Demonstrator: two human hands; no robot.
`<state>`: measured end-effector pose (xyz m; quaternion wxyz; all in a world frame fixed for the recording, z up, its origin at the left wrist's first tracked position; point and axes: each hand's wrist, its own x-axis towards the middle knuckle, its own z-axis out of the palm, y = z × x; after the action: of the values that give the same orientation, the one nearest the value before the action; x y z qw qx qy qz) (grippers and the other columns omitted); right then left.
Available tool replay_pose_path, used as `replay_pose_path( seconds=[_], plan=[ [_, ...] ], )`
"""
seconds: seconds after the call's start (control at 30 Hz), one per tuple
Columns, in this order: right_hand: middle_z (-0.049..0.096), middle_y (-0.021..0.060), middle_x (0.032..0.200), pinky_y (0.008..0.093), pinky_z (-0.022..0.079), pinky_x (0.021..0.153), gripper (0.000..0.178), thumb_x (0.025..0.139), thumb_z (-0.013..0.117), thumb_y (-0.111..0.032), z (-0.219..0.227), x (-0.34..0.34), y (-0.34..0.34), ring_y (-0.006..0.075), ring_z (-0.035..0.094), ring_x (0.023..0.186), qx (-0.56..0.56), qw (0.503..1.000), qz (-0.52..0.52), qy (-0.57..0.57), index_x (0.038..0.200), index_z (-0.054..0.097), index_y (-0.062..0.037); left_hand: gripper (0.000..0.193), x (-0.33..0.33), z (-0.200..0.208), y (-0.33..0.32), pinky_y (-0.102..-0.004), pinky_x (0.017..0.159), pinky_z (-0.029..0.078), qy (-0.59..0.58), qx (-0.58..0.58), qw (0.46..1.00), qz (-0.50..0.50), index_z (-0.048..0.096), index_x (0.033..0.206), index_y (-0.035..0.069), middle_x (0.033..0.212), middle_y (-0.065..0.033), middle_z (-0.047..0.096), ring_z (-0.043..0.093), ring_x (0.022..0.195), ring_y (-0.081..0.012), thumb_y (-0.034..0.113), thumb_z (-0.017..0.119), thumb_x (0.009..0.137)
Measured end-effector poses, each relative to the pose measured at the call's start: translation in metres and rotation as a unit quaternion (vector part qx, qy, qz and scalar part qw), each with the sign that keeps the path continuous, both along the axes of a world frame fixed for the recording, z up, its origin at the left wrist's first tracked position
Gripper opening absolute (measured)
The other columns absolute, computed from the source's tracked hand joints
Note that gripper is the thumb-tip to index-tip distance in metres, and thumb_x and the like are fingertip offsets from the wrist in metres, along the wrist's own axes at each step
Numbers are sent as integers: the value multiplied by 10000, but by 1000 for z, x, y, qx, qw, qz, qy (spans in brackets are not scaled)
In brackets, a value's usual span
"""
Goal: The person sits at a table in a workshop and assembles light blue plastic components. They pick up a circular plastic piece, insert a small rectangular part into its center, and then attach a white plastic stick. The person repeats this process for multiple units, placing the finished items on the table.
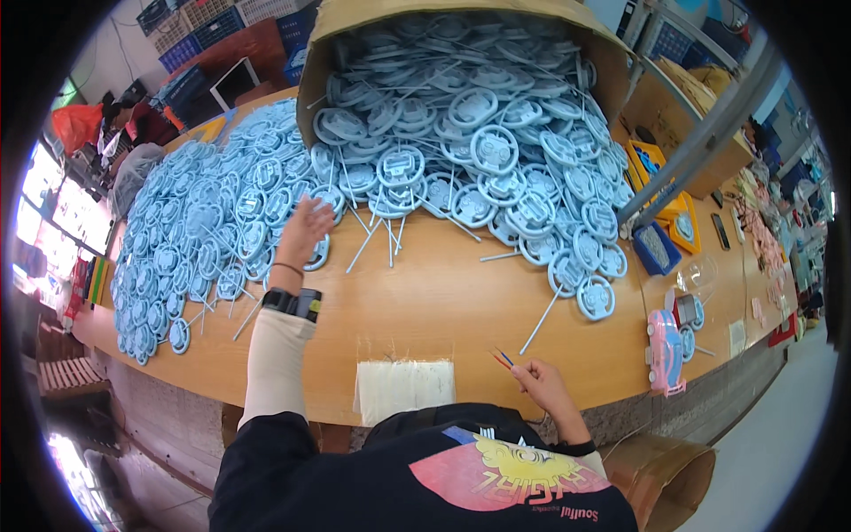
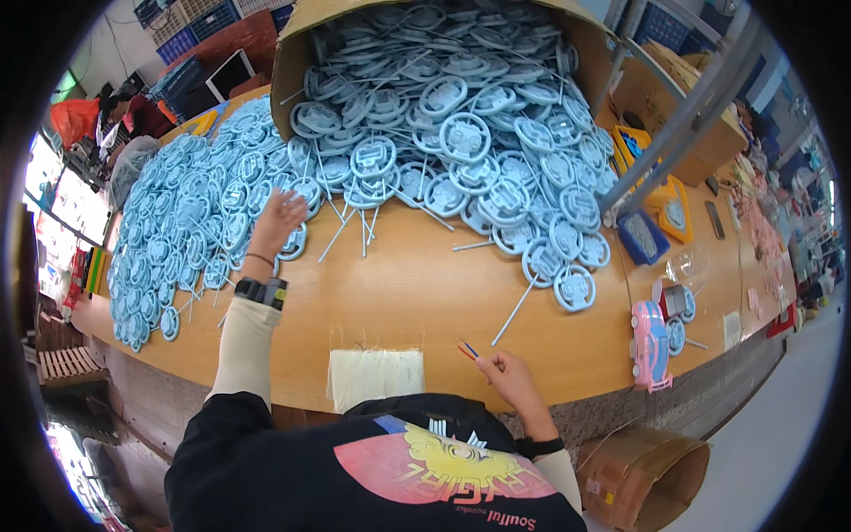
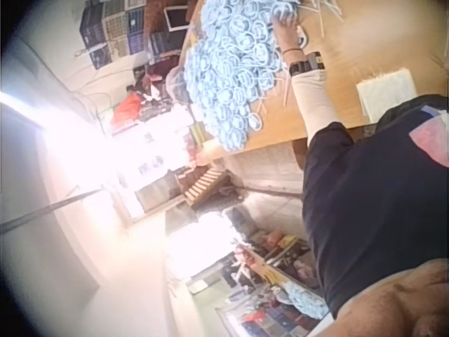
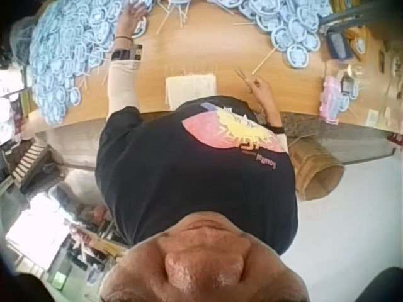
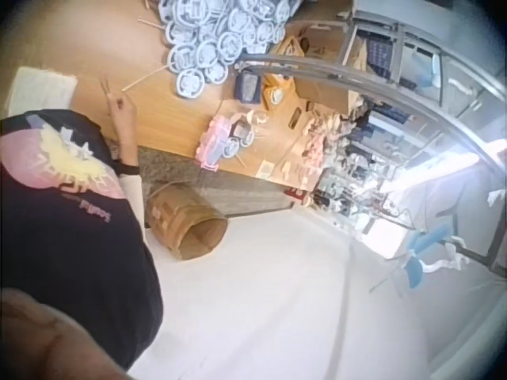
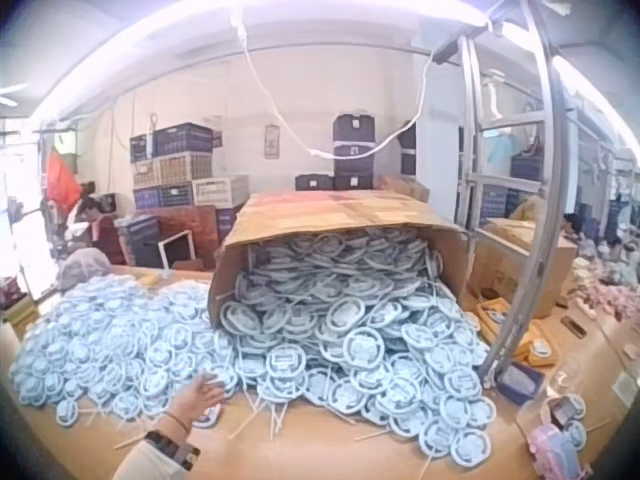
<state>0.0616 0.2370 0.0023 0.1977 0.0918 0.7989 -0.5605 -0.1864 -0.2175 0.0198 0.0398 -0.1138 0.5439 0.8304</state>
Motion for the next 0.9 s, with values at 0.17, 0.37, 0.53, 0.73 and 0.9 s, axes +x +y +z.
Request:
replay_pose_path(
  seconds=[0.17, 0.37, 0.53, 0.73, 0.9],
  plan=[
    [526, 1, 572, 195, 356, 461, 242, 828, 594, -251, -5, 8, 5, 54, 472, 504, -9, 998, -47, -30, 714, 533, -46, 724, -63, -56, 60, -361, 846, 425, -110, -212, 971, 21, 387, 1224, -35, 1195, -191, 461, 493, 1059, -266, 495, 569, 766],
    [521, -2, 572, 185, 340, 443, 227, 822, 606, -246, -9, 12, 9, 48, 459, 494, -20, 995, -82, -50, 724, 535, -54, 857, -109, -88, 94, -369, 909, 368, -102, -318, 910, 244, 368, 1223, -69, 1195, -248, 451, 462, 1088, -346, 476, 688, 644],
    [525, -3, 582, 185, 340, 439, 221, 817, 614, -248, -7, 12, 7, 46, 456, 495, -20, 989, -115, -90, 744, 541, -53, 859, -104, -81, 119, -379, 925, 353, -51, -304, 886, 348, 312, 1223, -74, 1198, -271, 429, 451, 1092, -370, 391, 725, 631],
    [513, -10, 569, 185, 329, 428, 234, 822, 608, -254, -14, 5, 5, 45, 437, 475, -31, 990, -100, -95, 728, 527, -55, 602, -119, -109, 114, -305, 841, 383, -54, -17, 940, 335, 349, 1207, -29, 1164, -146, 465, 478, 1002, -213, 350, 576, 798],
    [510, -10, 565, 185, 320, 421, 243, 827, 602, -259, -12, 1, 6, 42, 426, 470, -36, 990, -91, -97, 724, 522, -55, 439, -118, -121, 121, -301, 831, 392, 10, -24, 962, 271, 427, 1145, -17, 1117, -118, 511, 497, 979, -217, 211, 578, 801]
  ],
)
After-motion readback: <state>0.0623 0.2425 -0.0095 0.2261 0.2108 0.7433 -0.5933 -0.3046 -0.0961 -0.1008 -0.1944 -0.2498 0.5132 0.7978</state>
